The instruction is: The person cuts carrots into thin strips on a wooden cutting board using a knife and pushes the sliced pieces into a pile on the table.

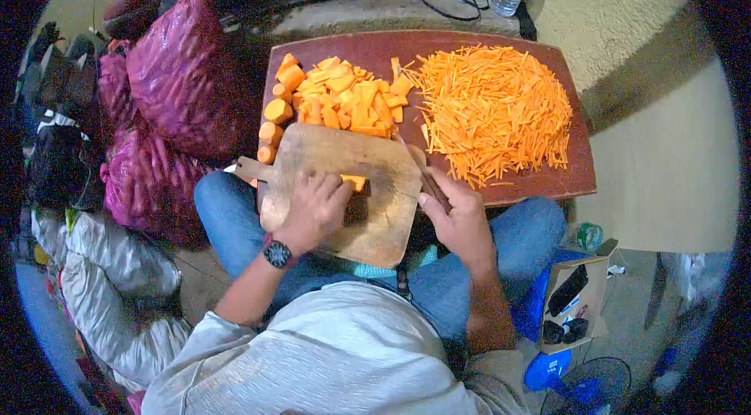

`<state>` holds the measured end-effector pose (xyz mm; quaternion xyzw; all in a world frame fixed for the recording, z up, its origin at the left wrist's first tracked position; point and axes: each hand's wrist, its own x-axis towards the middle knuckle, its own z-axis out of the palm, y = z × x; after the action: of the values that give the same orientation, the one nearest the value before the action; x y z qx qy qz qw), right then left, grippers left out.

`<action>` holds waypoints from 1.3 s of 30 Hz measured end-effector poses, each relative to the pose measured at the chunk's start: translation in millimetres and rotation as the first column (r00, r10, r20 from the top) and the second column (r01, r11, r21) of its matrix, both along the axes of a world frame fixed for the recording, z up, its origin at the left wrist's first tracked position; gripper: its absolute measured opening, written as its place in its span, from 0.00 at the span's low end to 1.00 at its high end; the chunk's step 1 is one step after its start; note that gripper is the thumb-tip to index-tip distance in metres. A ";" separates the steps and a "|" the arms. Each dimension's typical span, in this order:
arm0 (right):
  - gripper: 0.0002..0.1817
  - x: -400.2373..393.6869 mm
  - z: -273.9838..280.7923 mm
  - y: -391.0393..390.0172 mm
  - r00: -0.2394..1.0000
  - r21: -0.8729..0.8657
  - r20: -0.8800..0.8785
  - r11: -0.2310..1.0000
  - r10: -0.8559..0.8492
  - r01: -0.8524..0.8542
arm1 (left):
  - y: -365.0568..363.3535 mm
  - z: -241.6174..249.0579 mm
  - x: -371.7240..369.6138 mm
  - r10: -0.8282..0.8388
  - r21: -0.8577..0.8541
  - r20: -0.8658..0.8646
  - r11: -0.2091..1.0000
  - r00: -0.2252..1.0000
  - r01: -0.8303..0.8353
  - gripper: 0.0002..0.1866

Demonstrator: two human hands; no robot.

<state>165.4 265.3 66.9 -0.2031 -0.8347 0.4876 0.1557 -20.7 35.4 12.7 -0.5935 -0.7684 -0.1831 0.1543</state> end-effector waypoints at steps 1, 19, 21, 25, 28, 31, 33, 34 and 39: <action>0.21 2.3 5.0 -6.7 0.999 -0.157 0.032 0.988 0.023 -0.017 | -6.1 -2.8 13.3 0.010 -0.041 0.081 0.999 0.997 -0.007 0.15; 0.23 -18.0 6.1 -67.8 0.973 -0.188 0.164 0.974 0.160 -0.128 | -7.1 -7.6 21.3 0.021 0.133 0.515 0.986 0.857 -0.104 0.24; 0.23 -25.4 12.7 -65.7 0.965 -0.230 0.196 0.965 0.173 -0.127 | -10.3 -6.8 20.9 0.022 0.120 0.529 0.988 0.848 -0.100 0.22; 0.23 -17.8 3.0 -59.9 0.967 -0.170 0.217 0.981 0.132 -0.096 | -9.3 -7.0 21.0 0.024 0.033 0.486 0.998 0.874 -0.046 0.18; 0.23 -6.7 -0.4 -56.0 0.971 -0.221 0.205 0.972 0.122 -0.076 | -5.6 -2.1 14.2 0.025 0.049 0.530 0.997 0.848 -0.060 0.18; 0.23 1.2 7.2 -57.8 0.971 -0.169 0.197 0.980 0.137 -0.104 | -3.8 9.9 7.6 0.038 0.019 0.550 0.998 0.834 -0.058 0.20; 0.23 3.7 3.3 -59.2 0.978 -0.181 0.163 0.978 0.132 -0.102 | -4.2 10.2 3.8 0.050 -0.008 0.562 0.998 0.826 -0.055 0.20; 0.23 4.3 1.8 -60.1 0.983 -0.193 0.126 0.976 0.130 -0.104 | -4.6 7.3 1.4 0.047 -0.013 0.582 0.999 0.812 -0.049 0.19; 0.22 2.1 7.0 -59.0 0.972 -0.214 0.191 0.972 0.138 -0.096 | -11.5 -7.0 -6.5 0.009 0.037 0.613 0.999 0.790 -0.040 0.15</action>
<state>167.5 206.3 73.9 -0.2173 -0.8026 0.5553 0.0181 -27.2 23.9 5.7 -0.4886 -0.7799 -0.3816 -0.0861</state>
